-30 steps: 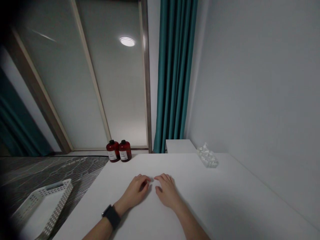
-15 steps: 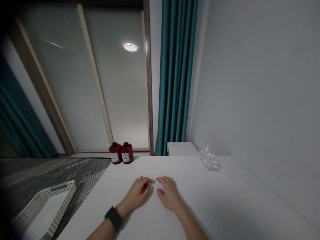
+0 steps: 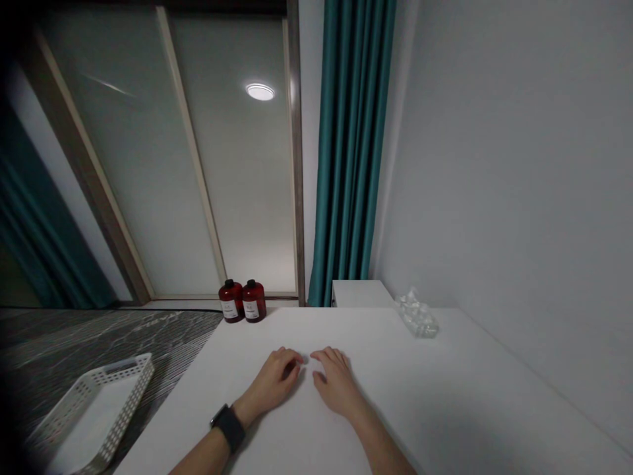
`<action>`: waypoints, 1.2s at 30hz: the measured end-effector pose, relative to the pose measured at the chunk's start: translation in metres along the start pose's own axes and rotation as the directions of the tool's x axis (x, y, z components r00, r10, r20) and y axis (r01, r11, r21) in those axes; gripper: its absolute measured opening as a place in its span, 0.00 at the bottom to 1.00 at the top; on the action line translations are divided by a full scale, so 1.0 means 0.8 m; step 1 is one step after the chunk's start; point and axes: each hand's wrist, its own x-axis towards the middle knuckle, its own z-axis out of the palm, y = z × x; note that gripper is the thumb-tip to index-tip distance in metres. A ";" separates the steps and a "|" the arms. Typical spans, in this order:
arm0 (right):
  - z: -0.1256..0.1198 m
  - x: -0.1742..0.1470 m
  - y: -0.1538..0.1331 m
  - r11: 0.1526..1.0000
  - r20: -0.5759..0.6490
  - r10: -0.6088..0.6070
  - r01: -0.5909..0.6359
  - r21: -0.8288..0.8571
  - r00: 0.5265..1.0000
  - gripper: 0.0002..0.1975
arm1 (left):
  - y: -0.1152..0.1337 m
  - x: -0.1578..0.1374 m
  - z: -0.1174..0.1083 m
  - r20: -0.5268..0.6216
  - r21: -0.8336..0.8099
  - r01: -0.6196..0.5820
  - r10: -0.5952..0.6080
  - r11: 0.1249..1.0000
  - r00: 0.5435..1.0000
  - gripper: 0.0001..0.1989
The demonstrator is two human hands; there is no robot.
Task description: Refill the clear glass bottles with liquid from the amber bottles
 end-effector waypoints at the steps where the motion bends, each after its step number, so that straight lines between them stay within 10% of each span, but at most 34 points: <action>1: 0.000 0.000 0.000 1.000 -0.001 0.000 0.000 0.000 1.000 0.19 | 0.000 0.000 0.000 0.000 0.001 0.001 -0.001 1.000 1.000 0.10; 36: -0.001 -0.001 0.000 0.999 -0.015 -0.048 0.048 -0.004 0.999 0.19 | -0.002 0.000 -0.002 0.049 0.009 -0.038 0.037 0.999 0.998 0.09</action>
